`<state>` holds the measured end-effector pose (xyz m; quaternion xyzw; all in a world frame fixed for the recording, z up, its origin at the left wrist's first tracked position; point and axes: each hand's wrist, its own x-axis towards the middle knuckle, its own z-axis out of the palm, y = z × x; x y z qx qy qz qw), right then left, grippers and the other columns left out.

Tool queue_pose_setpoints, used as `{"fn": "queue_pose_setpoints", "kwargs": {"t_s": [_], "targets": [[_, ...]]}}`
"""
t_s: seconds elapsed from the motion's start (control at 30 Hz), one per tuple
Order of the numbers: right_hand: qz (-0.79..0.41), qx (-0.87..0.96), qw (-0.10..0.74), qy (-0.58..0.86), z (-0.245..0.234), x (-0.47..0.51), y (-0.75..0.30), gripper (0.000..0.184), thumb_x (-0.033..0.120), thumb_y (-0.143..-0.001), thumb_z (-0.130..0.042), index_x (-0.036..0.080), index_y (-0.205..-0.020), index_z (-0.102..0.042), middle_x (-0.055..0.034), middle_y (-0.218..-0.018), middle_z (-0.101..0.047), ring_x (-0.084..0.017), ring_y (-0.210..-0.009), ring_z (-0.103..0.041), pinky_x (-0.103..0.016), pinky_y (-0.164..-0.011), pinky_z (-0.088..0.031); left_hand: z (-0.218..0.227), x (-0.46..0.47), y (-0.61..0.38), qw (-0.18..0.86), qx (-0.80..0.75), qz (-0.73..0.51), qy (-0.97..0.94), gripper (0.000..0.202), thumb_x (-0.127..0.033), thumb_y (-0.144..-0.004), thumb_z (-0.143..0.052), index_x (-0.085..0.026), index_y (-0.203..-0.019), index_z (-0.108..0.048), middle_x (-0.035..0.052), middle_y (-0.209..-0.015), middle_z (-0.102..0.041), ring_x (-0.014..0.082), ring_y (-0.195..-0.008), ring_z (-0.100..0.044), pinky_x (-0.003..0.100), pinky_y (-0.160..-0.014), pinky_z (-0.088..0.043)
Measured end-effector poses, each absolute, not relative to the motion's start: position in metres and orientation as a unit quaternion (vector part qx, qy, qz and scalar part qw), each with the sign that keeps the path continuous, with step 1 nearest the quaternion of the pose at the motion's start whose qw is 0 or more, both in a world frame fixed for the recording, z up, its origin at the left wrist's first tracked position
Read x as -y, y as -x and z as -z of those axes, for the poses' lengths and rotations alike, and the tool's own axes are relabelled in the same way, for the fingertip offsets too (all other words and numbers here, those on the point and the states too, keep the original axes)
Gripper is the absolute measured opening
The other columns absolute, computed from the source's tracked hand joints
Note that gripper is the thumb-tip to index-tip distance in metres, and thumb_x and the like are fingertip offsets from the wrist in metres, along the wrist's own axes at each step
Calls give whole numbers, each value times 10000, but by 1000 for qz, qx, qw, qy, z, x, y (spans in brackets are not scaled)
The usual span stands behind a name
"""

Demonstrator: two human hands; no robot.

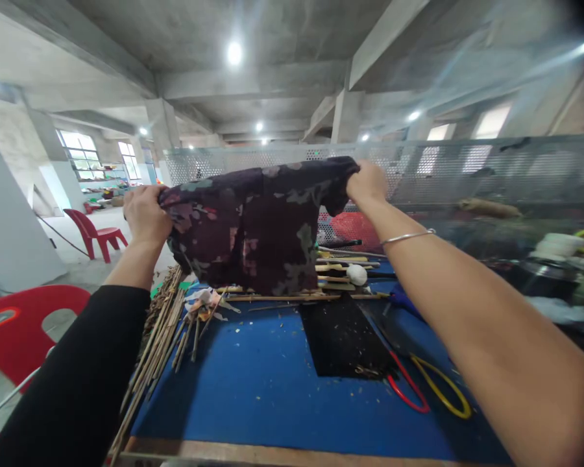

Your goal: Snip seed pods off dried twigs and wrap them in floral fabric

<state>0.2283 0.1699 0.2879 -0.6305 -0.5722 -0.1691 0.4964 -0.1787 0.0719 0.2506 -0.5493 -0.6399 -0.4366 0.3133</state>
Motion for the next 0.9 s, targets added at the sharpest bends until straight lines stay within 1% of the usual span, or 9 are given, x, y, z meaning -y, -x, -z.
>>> {"fn": "queue_pose_setpoints", "kwargs": {"t_s": [0.07, 0.23, 0.37, 0.47, 0.57, 0.63, 0.73, 0.83, 0.9], "targets": [[187, 603, 498, 594, -274, -155, -231, 263, 265, -802, -412, 141, -864, -636, -140, -857, -658, -252, -838, -578, -313, -691, -408, -245, -63, 173, 300, 664, 386, 566, 359, -235, -790, -443, -169, -1108, -595, 105, -1104, -572, 280, -1074, -463, 418, -915, -368], [138, 738, 399, 527, -194, -115, -247, 242, 207, -747, -421, 179, -893, -611, -77, -874, -658, -220, -837, -576, -280, -698, -404, -184, -31, 152, 132, 746, 189, 624, 443, -159, -706, -501, -242, -1131, -591, 122, -1157, -553, 323, -1045, -499, 460, -884, -408], [70, 801, 324, 498, -127, -79, -263, 291, 138, -687, -428, 186, -903, -617, -67, -946, -651, -216, -896, -576, -292, -765, -418, -118, 10, 134, 47, 795, 111, 594, 475, -159, -736, -441, -345, -1152, -573, 101, -1265, -508, 401, -1156, -416, 665, -867, -311], [22, 833, 248, 494, -95, -55, -267, 332, 96, -663, -410, 184, -897, -628, -73, -970, -640, -213, -903, -577, -298, -780, -431, -82, 36, 122, 9, 803, 90, 588, 524, -108, -716, -402, -335, -1155, -577, 107, -1298, -495, 397, -1182, -404, 738, -866, -221], [-7, 845, 202, 494, -75, -31, -269, 366, 79, -650, -400, 186, -913, -631, -81, -989, -621, -208, -915, -576, -309, -815, -444, -65, 55, 111, -4, 795, 75, 602, 593, -83, -675, -403, -323, -1201, -537, 103, -1318, -482, 372, -1199, -402, 745, -882, -195], [-7, 847, 186, 497, -64, -12, -277, 445, 104, -641, -433, 186, -1048, -596, -95, -1098, -584, -226, -1007, -550, -335, -882, -433, -61, 70, 105, -3, 789, 66, 611, 651, -85, -634, -419, -312, -1240, -496, 98, -1348, -450, 367, -1229, -372, 759, -890, -157], [14, 828, 197, 525, -42, 18, -307, 603, 233, -663, -514, 176, -1259, -444, -127, -1254, -499, -277, -1141, -480, -395, -961, -397, -60, 101, 98, -17, 761, 71, 645, 751, -102, -590, -436, -305, -1312, -408, 78, -1400, -382, 351, -1289, -296, 748, -935, -79], [54, 737, 247, 627, -8, 43, -352, 474, 359, -771, -416, 161, -1196, -488, -167, -1123, -581, -322, -1049, -548, -466, -904, -433, -58, 134, 91, -78, 691, 98, 712, 769, -126, -610, -446, -347, -1341, -357, 35, -1425, -347, 315, -1321, -257, 671, -1012, -28], [67, 692, 252, 673, 15, 51, -378, 442, 391, -787, -366, 158, -1120, -540, -185, -1004, -622, -363, -937, -592, -517, -825, -458, -58, 147, 84, -128, 646, 110, 745, 777, -117, -616, -459, -386, -1337, -352, 13, -1417, -359, 296, -1324, -262, 631, -1040, -20]]}}
